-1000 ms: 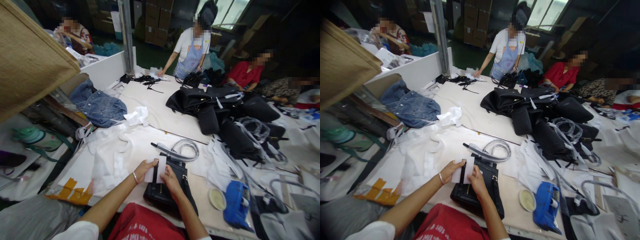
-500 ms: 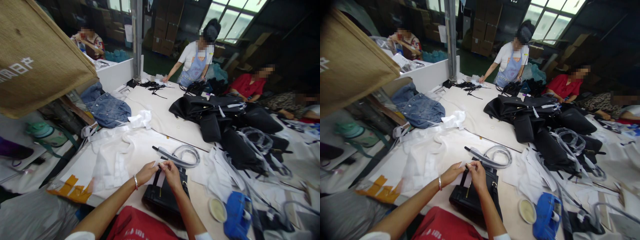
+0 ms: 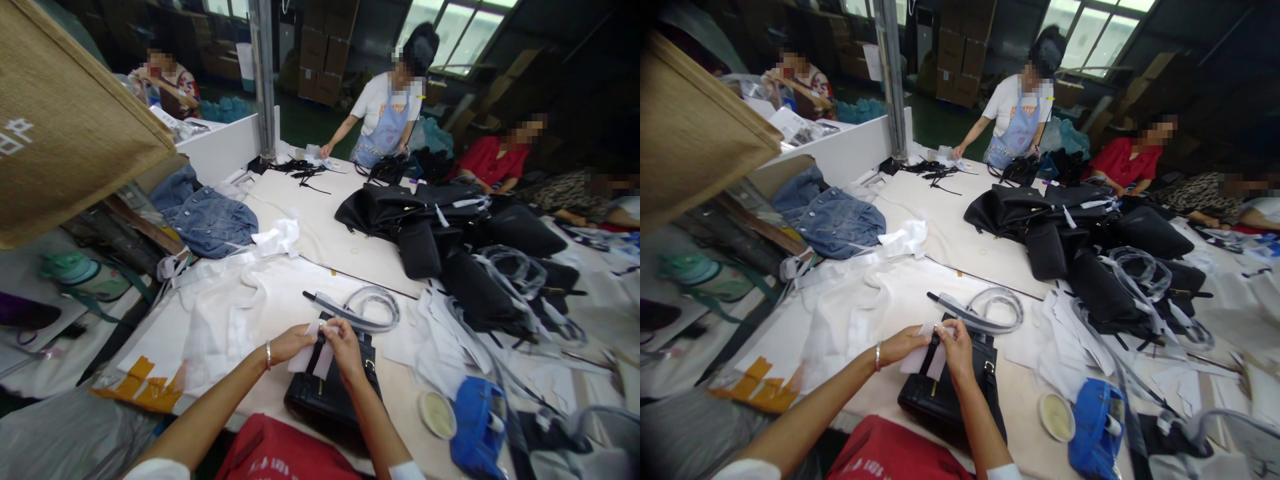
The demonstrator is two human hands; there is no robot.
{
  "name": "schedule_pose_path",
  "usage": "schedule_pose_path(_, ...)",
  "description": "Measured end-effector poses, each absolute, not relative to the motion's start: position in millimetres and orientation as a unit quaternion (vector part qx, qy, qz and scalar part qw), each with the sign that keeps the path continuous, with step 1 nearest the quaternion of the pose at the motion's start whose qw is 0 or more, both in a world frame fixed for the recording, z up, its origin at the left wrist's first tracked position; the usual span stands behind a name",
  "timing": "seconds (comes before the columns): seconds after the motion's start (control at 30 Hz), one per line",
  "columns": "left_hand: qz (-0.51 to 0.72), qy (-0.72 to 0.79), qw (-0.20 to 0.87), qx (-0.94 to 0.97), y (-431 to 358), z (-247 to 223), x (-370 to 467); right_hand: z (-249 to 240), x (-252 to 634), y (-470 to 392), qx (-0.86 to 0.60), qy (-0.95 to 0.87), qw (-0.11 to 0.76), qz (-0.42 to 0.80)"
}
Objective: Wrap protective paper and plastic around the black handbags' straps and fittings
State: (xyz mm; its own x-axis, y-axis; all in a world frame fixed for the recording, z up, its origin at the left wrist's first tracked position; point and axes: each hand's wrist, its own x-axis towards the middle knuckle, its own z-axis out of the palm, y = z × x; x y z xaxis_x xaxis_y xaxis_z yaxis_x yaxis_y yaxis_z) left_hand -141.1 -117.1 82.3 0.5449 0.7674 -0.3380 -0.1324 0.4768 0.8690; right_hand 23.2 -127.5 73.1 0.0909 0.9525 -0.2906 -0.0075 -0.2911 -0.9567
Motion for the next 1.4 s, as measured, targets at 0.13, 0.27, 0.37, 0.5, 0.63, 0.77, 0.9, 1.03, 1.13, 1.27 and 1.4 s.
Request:
schedule_pose_path(0.13, 0.243, 0.357, 0.793, 0.431, -104, 82, -147, 69, 25, -124, -0.577, -0.38, 0.438, 0.575)
schedule_pose_path(0.27, 0.245, 0.356, 0.794, 0.427, -105, 79, -146, 63, 29, -122, -0.566, -0.39, 0.432, 0.584)
schedule_pose_path(0.37, 0.275, 0.356, 0.799, 0.398, -113, 74, -141, 58, 30, -124, -0.566, -0.387, 0.433, 0.586)
schedule_pose_path(0.5, 0.283, 0.357, 0.807, 0.376, -118, 73, -137, 60, 30, -128, -0.575, -0.372, 0.439, 0.582)
schedule_pose_path(0.63, 0.243, 0.368, 0.812, 0.381, -112, 80, -138, 67, 31, -129, -0.579, -0.37, 0.438, 0.58)
schedule_pose_path(0.77, 0.228, 0.361, 0.814, 0.393, -108, 88, -138, 70, 33, -132, -0.576, -0.365, 0.451, 0.576)
schedule_pose_path(0.9, 0.226, 0.366, 0.814, 0.39, -112, 88, -134, 70, 36, -135, -0.58, -0.368, 0.454, 0.568)
schedule_pose_path(1.03, 0.226, 0.38, 0.81, 0.385, -115, 85, -132, 68, 37, -138, -0.585, -0.382, 0.451, 0.555)
schedule_pose_path(1.13, 0.225, 0.382, 0.806, 0.393, -115, 84, -132, 68, 38, -139, -0.586, -0.388, 0.45, 0.551)
schedule_pose_path(1.27, 0.224, 0.382, 0.803, 0.398, -111, 84, -132, 68, 38, -136, -0.588, -0.395, 0.448, 0.546)
schedule_pose_path(1.4, 0.228, 0.383, 0.802, 0.397, -107, 86, -131, 67, 38, -132, -0.588, -0.384, 0.446, 0.555)
